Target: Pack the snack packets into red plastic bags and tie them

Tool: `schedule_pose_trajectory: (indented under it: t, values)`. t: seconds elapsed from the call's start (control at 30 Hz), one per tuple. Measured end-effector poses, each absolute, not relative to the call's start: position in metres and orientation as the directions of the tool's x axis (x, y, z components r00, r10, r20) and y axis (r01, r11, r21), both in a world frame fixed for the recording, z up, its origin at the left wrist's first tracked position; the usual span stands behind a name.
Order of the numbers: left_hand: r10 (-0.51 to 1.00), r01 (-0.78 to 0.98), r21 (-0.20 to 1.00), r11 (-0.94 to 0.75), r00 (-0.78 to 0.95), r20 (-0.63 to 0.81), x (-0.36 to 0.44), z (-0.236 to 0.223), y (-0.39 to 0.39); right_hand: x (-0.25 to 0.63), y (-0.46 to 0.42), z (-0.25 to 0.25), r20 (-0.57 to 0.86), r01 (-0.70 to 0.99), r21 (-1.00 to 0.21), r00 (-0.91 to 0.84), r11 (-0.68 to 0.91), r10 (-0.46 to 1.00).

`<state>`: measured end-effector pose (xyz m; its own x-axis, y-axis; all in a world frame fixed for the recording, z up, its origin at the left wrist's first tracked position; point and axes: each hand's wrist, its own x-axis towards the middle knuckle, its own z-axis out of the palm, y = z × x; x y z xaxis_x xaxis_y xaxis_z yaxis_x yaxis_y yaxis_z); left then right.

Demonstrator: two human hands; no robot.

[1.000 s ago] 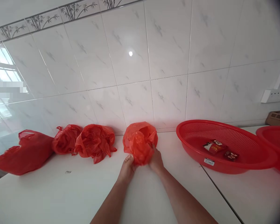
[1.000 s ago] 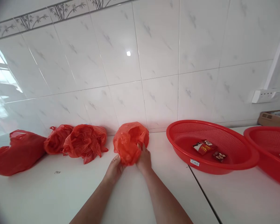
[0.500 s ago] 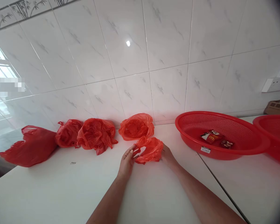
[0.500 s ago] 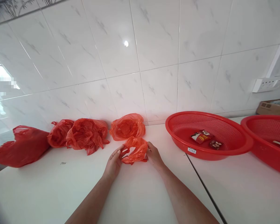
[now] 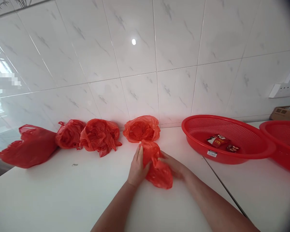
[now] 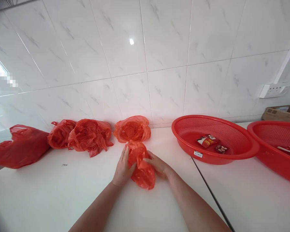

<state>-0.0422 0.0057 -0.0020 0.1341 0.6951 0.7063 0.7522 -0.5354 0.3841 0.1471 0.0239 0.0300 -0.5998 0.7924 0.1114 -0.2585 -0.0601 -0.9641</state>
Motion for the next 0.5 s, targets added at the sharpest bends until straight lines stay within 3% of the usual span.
schedule_pose_trajectory:
  t: [0.1, 0.27, 0.4, 0.5]
  values:
    - [0.584, 0.706, 0.285, -0.648, 0.221, 0.781, -0.036, 0.006, 0.0, 0.141, 0.024, 0.026, 0.064, -0.27, -0.947, -0.691, -0.175, 0.72]
    - [0.584, 0.678, 0.499, -0.54, -0.125, 0.802, -0.038, 0.01, 0.0, 0.147, 0.03, 0.02, 0.036, -0.271, -0.946, -0.634, -0.179, 0.772]
    - [0.632, 0.745, 0.444, -0.498, -0.039, 0.774, -0.044, 0.008, 0.004, 0.147, 0.03, 0.021, 0.028, -0.274, -0.944, -0.619, -0.182, 0.785]
    - [0.728, 0.705, 0.501, -0.503, 0.034, 0.684, -0.039, 0.006, 0.003, 0.143, 0.027, 0.022, 0.078, -0.268, -0.955, -0.646, -0.13, 0.759]
